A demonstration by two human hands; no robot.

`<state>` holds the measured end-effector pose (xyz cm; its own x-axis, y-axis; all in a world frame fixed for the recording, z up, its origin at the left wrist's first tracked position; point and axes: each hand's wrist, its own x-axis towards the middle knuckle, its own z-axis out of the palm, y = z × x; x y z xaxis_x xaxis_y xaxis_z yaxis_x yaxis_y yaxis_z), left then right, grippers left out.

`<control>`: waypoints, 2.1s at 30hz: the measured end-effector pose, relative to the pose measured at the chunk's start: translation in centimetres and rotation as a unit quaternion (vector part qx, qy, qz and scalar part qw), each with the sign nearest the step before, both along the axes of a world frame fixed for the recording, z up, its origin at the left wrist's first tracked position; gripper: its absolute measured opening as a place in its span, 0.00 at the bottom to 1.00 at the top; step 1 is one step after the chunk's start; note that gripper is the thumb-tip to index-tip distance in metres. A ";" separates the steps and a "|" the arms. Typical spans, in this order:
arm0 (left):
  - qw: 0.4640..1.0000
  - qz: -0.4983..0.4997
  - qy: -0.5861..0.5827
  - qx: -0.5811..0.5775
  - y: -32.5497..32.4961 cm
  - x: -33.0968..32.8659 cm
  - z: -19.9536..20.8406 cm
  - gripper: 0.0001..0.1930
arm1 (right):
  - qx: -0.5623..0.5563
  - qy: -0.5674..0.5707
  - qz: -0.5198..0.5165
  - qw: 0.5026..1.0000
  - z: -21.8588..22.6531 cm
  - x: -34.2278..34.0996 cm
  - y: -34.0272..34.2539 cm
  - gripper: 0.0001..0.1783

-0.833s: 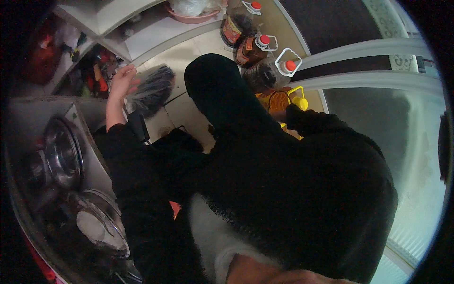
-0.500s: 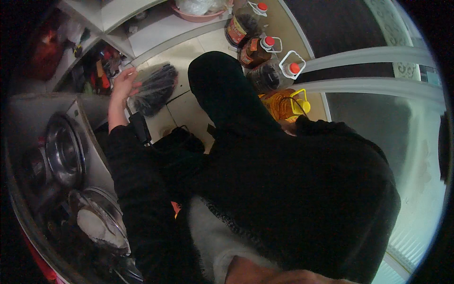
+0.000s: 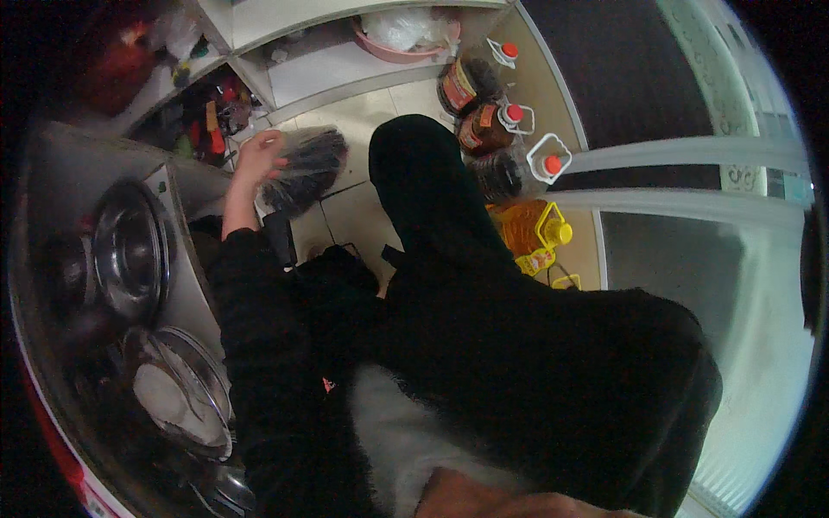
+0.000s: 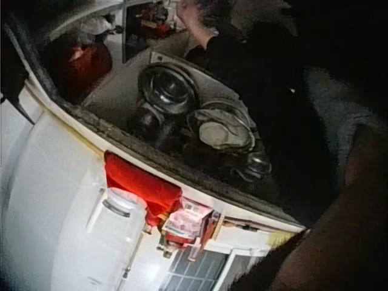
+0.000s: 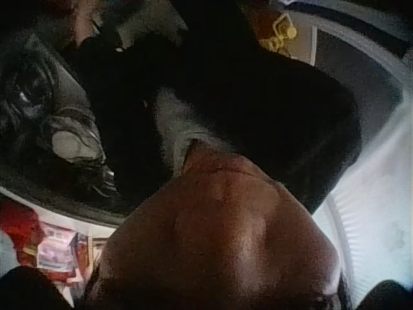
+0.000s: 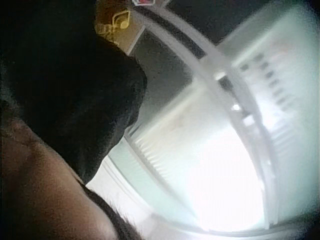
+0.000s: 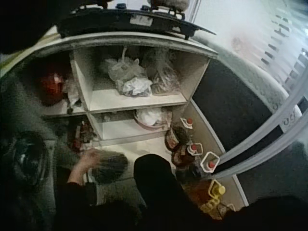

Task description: The person moves a red cloth and a small plastic stool between the kitchen and living area, then sits on the stool in the kitchen. They open multiple plastic bags containing dried food items and transfer contents between bags on a shelf.

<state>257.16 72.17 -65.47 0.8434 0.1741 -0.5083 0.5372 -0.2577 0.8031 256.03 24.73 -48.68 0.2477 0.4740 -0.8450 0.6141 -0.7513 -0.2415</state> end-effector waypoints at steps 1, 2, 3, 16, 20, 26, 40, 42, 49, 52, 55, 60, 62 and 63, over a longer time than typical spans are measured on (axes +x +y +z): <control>1.000 -0.006 -0.015 0.006 -0.1 0.1 0.0 0.18 | -0.009 -0.002 0.029 1.000 0.7 0.3 0.3 0.13; 1.000 -0.009 -0.022 0.008 -0.1 0.2 -0.1 0.18 | -0.019 -0.005 0.056 0.998 1.3 0.5 0.7 0.13; 1.000 -0.011 -0.026 0.005 -0.2 0.4 -0.2 0.18 | -0.028 -0.004 0.082 0.996 1.9 0.6 0.9 0.13; 0.994 -0.057 -0.073 0.053 -1.7 3.7 -0.7 0.19 | -0.118 0.038 0.317 0.940 7.5 0.1 2.7 0.13; 0.990 -0.102 -0.072 0.069 -2.2 3.3 0.2 0.20 | -0.094 0.044 0.390 0.915 8.0 -0.8 5.0 0.12; 0.987 -0.098 -0.093 0.086 -2.0 2.4 2.5 0.20 | 0.216 -0.037 0.467 0.857 7.5 -1.9 15.5 0.15; 0.959 0.175 -0.169 -0.147 -4.0 2.6 8.7 0.16 | 0.602 0.010 -0.283 0.747 -5.2 16.9 28.2 0.16; 0.948 0.197 -0.161 -0.190 -4.6 2.9 9.1 0.16 | 0.620 -0.221 -0.291 0.694 -5.6 20.9 27.5 0.13; 0.933 0.193 -0.179 -0.247 -7.3 6.2 9.6 0.17 | 0.570 -0.459 -0.264 0.628 -6.9 29.1 23.7 0.39; 0.937 0.185 -0.167 -0.246 -7.7 7.4 8.9 0.17 | 0.548 -0.466 -0.249 0.648 -8.5 30.5 22.8 0.43; 0.940 0.187 -0.153 -0.241 -7.9 8.2 8.2 0.17 | 0.518 -0.449 -0.286 0.669 -9.2 31.0 22.1 0.36; 0.947 0.154 -0.204 -0.195 -8.1 9.8 9.4 0.20 | 0.600 -0.431 -0.302 0.602 -5.5 31.3 22.2 0.18; 0.936 0.157 -0.276 -0.153 -8.6 10.4 10.3 0.23 | 0.613 -0.329 -0.333 0.636 -3.1 30.6 22.5 0.19; 0.926 0.164 -0.314 -0.128 -9.0 10.6 10.8 0.25 | 0.613 -0.273 -0.336 0.660 -2.0 30.0 22.4 0.18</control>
